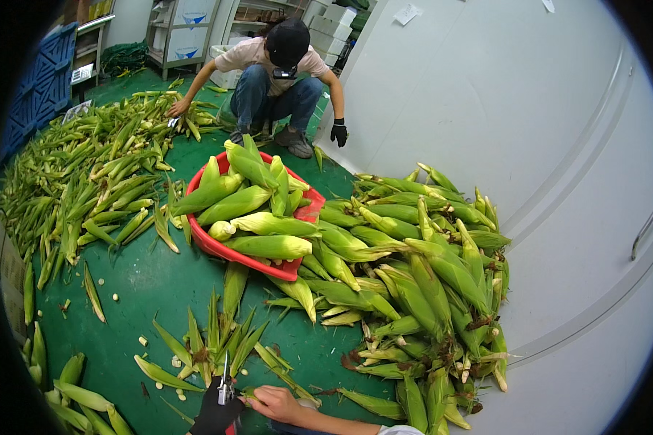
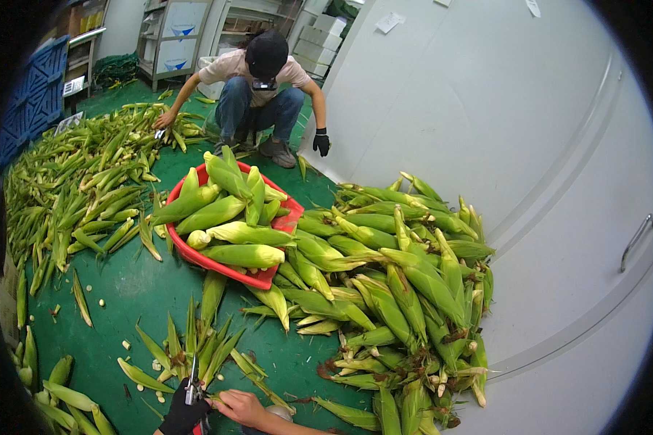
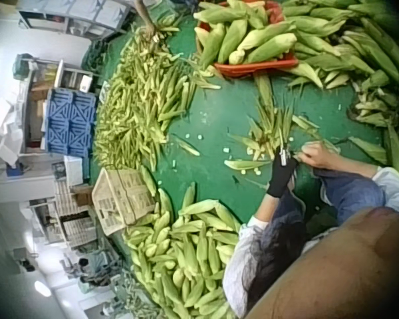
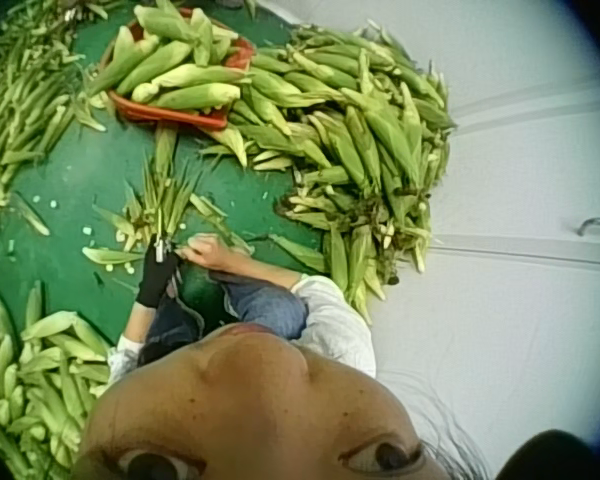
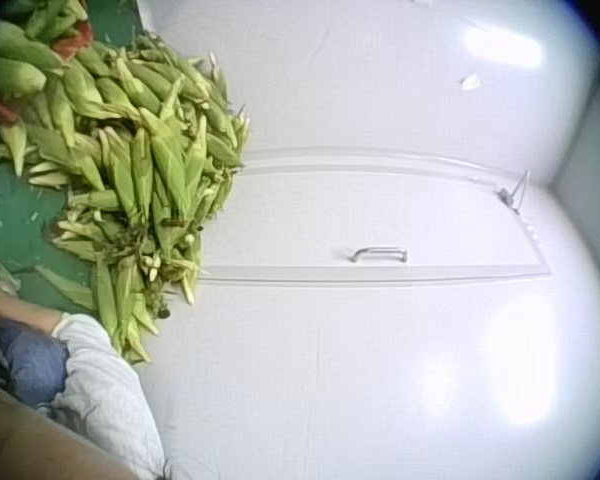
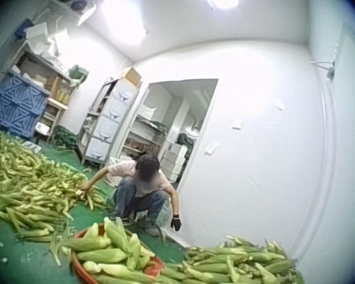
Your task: The person trims the stalks and tips of corn ears using shears, peels off the outer husks by hand, and places the trimmed corn into a tray and onto piles.
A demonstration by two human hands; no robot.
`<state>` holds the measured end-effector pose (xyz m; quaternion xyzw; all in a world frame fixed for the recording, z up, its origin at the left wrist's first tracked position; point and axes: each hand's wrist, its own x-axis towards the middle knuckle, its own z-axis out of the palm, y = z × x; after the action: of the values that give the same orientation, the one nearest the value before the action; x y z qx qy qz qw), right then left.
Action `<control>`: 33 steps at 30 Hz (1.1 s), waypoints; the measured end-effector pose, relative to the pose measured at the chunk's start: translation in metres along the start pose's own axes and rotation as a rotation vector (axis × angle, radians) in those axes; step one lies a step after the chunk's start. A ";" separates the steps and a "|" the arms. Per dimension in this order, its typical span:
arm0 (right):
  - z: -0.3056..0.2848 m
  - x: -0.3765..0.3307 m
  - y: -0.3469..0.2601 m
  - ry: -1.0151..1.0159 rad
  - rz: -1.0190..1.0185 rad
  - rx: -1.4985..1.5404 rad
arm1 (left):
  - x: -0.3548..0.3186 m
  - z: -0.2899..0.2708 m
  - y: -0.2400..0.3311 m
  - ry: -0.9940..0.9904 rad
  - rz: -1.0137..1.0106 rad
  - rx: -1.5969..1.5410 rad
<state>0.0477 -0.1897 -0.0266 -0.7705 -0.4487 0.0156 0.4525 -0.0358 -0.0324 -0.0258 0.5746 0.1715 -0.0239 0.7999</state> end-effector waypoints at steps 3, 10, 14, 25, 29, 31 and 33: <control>0.004 -0.002 -0.003 -0.003 -0.001 -0.046 | -0.002 0.004 0.010 0.085 0.323 0.508; 0.019 -0.006 0.003 0.001 0.108 0.016 | 0.006 0.000 -0.012 0.173 0.061 0.101; 0.014 0.011 0.027 0.173 0.398 0.335 | 0.041 0.004 -0.010 0.213 -0.122 -0.234; -0.014 0.041 0.028 0.342 0.752 1.161 | 0.049 0.017 0.039 0.128 -0.134 -0.519; -0.018 0.035 0.032 0.245 0.739 1.121 | 0.039 0.022 0.043 0.133 -0.171 -0.575; -0.017 0.036 0.034 0.362 0.449 0.695 | 0.038 0.024 0.038 0.119 -0.146 -0.505; -0.022 0.038 0.022 0.352 0.483 0.552 | 0.037 0.028 0.041 0.144 -0.157 -0.457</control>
<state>0.0945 -0.1822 -0.0146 -0.6942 -0.1493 0.1091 0.6956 0.0159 -0.0387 0.0078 0.3638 0.2732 -0.0054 0.8905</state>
